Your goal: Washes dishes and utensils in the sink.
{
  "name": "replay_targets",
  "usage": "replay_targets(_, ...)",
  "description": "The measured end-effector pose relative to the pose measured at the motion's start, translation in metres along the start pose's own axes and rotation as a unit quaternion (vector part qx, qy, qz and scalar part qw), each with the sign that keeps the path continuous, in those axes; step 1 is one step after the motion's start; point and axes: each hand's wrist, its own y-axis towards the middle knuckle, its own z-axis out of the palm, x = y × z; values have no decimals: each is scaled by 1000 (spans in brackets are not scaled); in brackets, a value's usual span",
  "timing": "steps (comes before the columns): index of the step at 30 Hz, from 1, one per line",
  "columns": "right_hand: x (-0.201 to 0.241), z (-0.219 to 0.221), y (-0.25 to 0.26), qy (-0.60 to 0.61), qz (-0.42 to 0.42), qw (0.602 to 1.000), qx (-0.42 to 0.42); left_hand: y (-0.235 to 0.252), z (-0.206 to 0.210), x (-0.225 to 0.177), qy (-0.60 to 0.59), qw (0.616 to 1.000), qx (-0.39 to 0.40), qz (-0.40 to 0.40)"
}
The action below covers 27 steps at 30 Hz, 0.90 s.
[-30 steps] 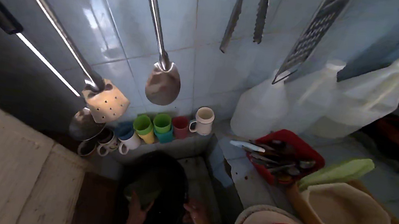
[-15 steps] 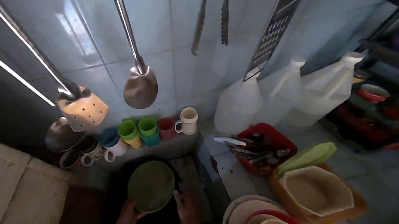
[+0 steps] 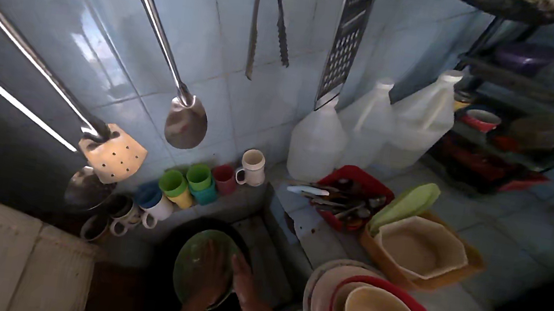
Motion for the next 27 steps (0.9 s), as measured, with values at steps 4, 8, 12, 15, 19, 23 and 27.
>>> replay_targets(4, 10, -20, 3, -2, -36, 999, -40, -8, -3, -4, -121, 977, 89, 150)
replay_targets(8, 15, -21, -4, 9, 12, 1000, -27, -6, -11, 16, 72, 994, 61, 53)
replay_targets(12, 14, -7, 5, 14, -2, 1000, -17, -5, -13, -27, -68, 998, 12, 13)
replay_targets(15, 23, -28, 6, -5, -26, 999, -34, -6, -10, -9, -60, 984, 96, 139)
replay_targets(19, 24, -23, 3, -20, -35, 999, -7, 5, -3, -8, 26, 998, -52, 31)
replay_targets(23, 36, -19, 5, -88, -82, 993, 13, -11, 2, -42, -217, 969, -98, 60)
replay_targets(27, 52, -31, 3, -226, -181, 957, -30, -48, 13, -17, -181, 971, -52, 145)
